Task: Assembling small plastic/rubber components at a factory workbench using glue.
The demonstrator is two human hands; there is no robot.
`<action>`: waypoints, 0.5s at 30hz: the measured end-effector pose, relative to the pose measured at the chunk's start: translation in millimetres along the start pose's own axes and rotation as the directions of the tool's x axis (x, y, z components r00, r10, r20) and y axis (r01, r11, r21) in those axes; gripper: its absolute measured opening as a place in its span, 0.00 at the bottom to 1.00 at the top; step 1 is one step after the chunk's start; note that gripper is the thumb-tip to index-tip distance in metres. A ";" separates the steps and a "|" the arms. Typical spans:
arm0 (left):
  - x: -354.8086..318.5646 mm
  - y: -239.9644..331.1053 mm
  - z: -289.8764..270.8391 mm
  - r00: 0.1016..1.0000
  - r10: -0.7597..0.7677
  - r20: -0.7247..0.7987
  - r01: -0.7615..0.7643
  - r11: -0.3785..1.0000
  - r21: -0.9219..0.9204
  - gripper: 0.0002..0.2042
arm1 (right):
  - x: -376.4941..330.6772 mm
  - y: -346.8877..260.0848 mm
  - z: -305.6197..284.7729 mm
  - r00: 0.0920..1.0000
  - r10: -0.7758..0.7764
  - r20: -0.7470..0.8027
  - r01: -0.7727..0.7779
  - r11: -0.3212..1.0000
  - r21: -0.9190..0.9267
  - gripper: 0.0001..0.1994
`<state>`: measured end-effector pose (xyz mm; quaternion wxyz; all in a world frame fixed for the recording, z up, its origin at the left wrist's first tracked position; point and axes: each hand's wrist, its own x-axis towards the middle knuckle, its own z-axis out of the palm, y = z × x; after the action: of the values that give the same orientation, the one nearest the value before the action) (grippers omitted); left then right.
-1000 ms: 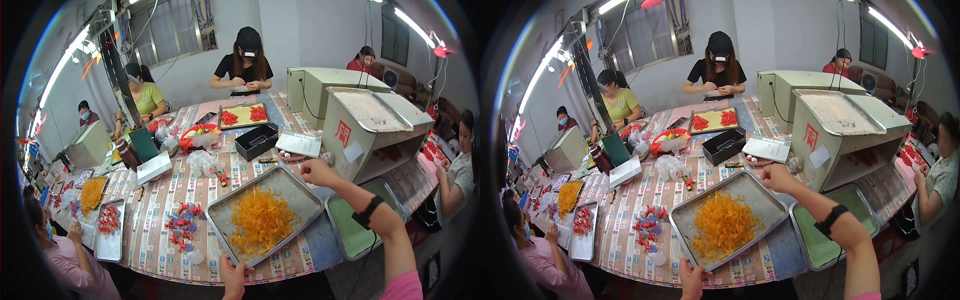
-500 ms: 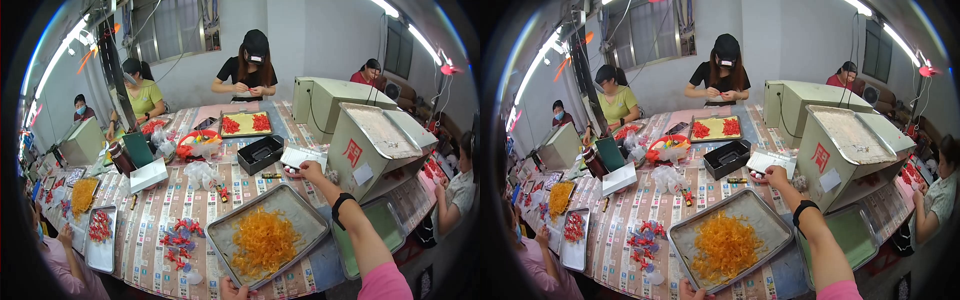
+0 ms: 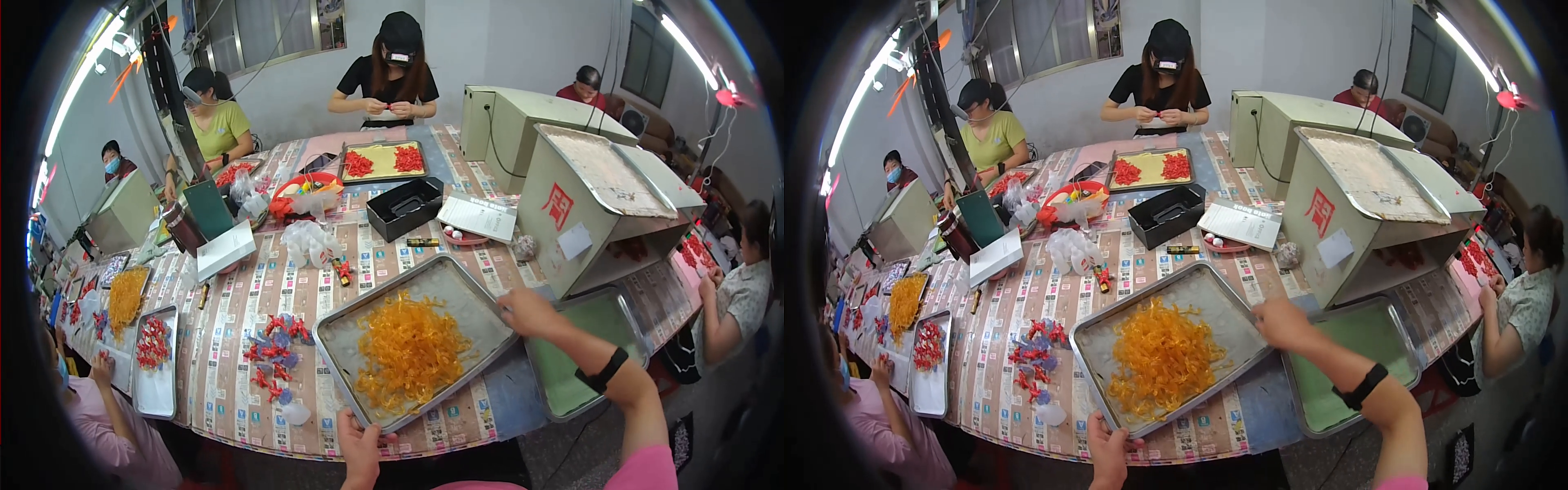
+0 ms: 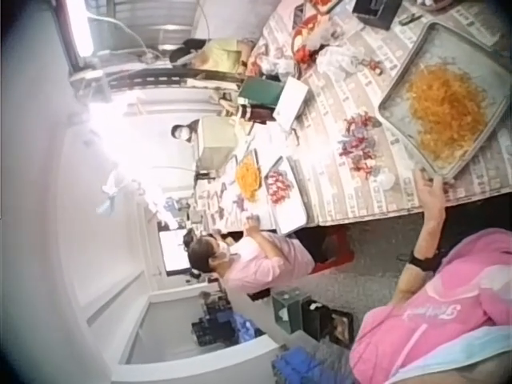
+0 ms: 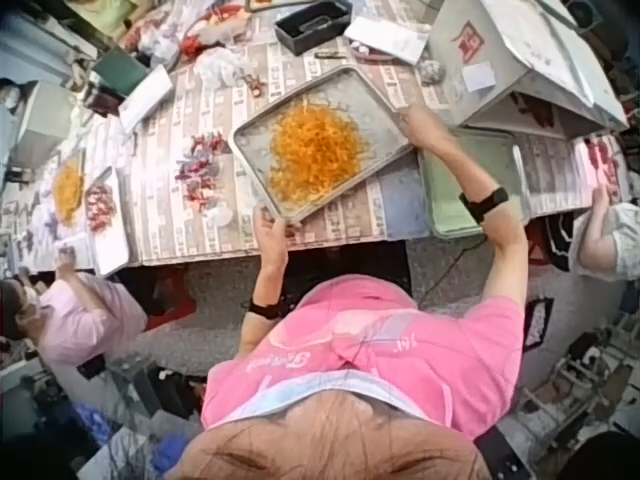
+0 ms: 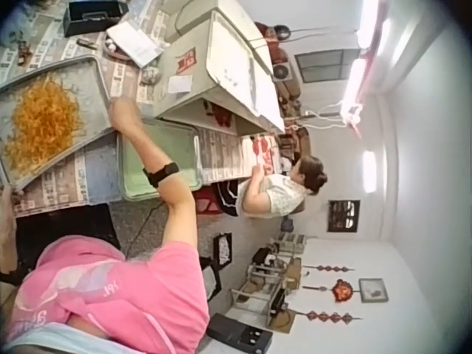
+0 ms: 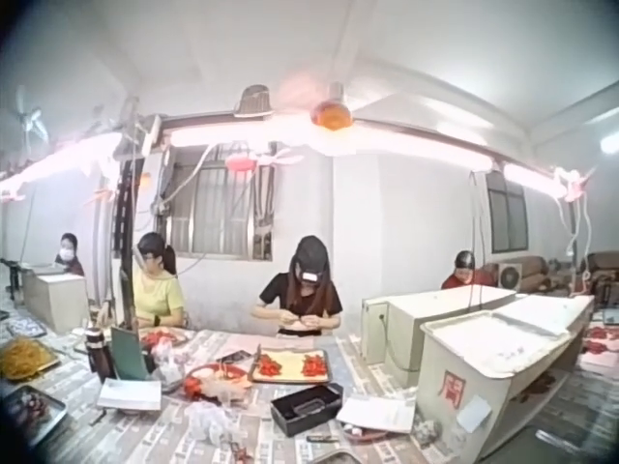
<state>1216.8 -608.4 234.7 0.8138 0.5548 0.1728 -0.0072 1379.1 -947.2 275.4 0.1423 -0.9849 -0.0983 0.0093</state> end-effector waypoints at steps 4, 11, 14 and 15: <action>-1.8 -4.7 -2.0 1.000 0.008 0.001 -0.008 1.000 0.004 0.18 | -47.3 1.8 16.7 0.996 -0.050 -0.078 0.056 0.996 0.076 0.17; 2.7 -13.6 -7.6 0.999 0.041 0.027 -0.042 0.999 0.012 0.17 | -148.3 -19.8 -0.9 0.960 -0.132 -0.247 0.154 0.986 0.070 0.18; 4.4 -15.9 -7.7 0.999 0.039 0.019 -0.039 0.999 0.022 0.17 | -209.0 -33.2 -4.3 0.980 0.001 -0.198 -0.001 1.000 0.000 0.20; 4.1 -15.1 -7.6 0.999 0.049 0.007 -0.049 0.999 0.020 0.17 | -222.9 -31.4 2.6 0.979 0.024 -0.202 -0.024 1.000 0.001 0.20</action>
<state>1215.6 -606.6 217.5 0.8085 0.5672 0.1566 0.0094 1154.5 -960.8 279.6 0.1509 -0.9819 -0.0714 -0.0892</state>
